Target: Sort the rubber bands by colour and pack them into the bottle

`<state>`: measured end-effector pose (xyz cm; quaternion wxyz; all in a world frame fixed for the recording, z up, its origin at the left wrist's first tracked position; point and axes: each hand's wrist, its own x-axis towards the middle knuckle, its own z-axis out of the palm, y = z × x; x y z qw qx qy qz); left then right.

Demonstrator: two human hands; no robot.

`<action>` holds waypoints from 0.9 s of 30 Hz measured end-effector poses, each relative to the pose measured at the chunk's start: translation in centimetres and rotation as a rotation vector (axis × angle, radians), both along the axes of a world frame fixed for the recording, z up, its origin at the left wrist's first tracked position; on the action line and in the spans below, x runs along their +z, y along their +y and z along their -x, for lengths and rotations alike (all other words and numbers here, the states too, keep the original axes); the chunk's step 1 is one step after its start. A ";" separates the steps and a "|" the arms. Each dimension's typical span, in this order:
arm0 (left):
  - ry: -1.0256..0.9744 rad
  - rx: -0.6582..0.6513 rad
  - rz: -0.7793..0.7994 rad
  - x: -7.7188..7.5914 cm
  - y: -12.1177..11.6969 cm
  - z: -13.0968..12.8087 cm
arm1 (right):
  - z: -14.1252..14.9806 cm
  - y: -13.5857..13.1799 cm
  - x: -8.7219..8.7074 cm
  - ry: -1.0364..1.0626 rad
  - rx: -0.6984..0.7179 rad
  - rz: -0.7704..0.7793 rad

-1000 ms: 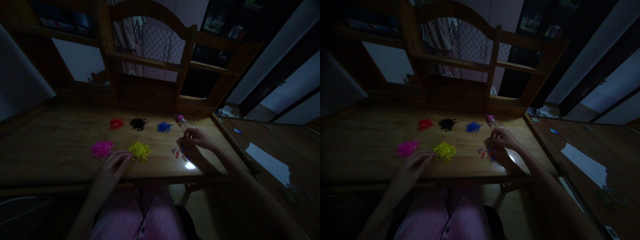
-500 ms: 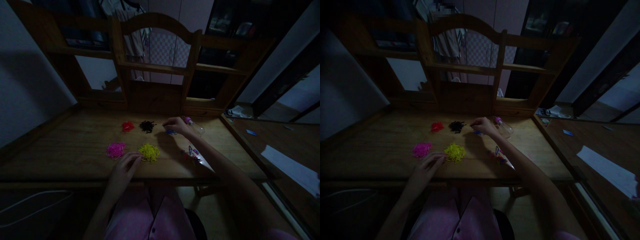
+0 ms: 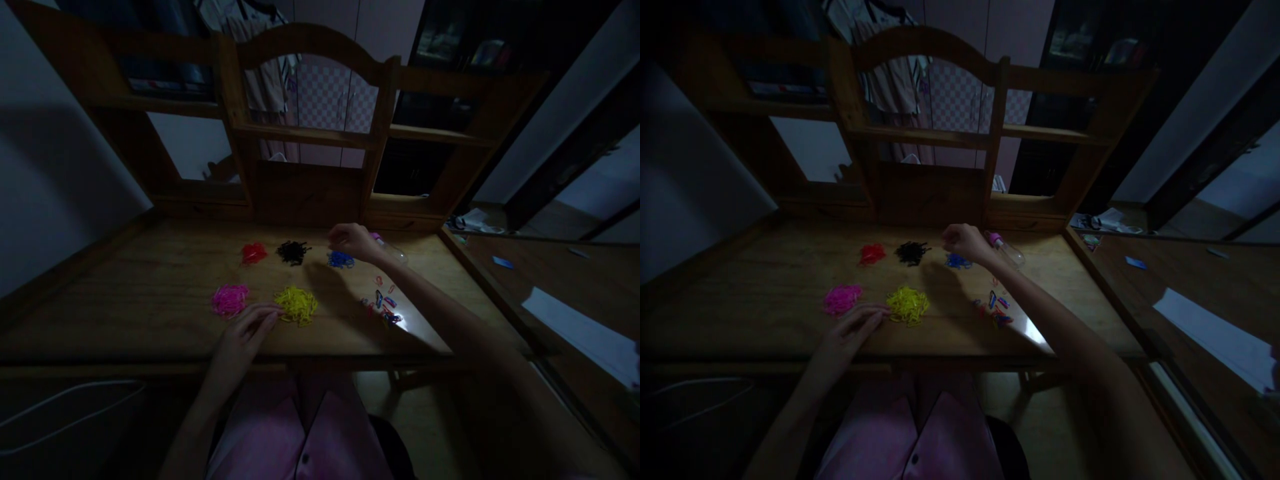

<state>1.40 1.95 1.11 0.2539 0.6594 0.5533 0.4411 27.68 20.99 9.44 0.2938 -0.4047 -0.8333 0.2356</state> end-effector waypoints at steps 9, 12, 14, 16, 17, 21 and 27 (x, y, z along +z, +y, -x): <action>-0.029 0.084 -0.024 1.5 -1.6 -4.5 | -11.9 -11.5 0.7 -0.221 -0.078 0.106; 0.024 -0.057 -0.070 2.4 -1.3 -9.7 | -12.5 -13.8 -1.2 -0.272 -0.166 0.125; 0.031 -0.149 -0.095 2.5 -0.4 -13.0 | -12.0 -14.5 -2.2 -0.300 -0.221 0.114; 0.009 -0.171 -0.106 2.3 0.5 -15.5 | -11.2 -14.7 -2.9 -0.324 -0.267 0.087; -0.007 -0.168 -0.104 2.1 0.9 -16.3 | -10.7 -14.7 -3.0 -0.343 -0.290 0.076; -0.046 -0.117 -0.093 1.4 1.7 -17.2 | -9.6 -14.2 -3.0 -0.489 -0.321 0.129; -0.033 -0.087 -0.081 1.2 1.9 -16.4 | -8.9 -13.9 -3.2 -0.683 -0.259 0.170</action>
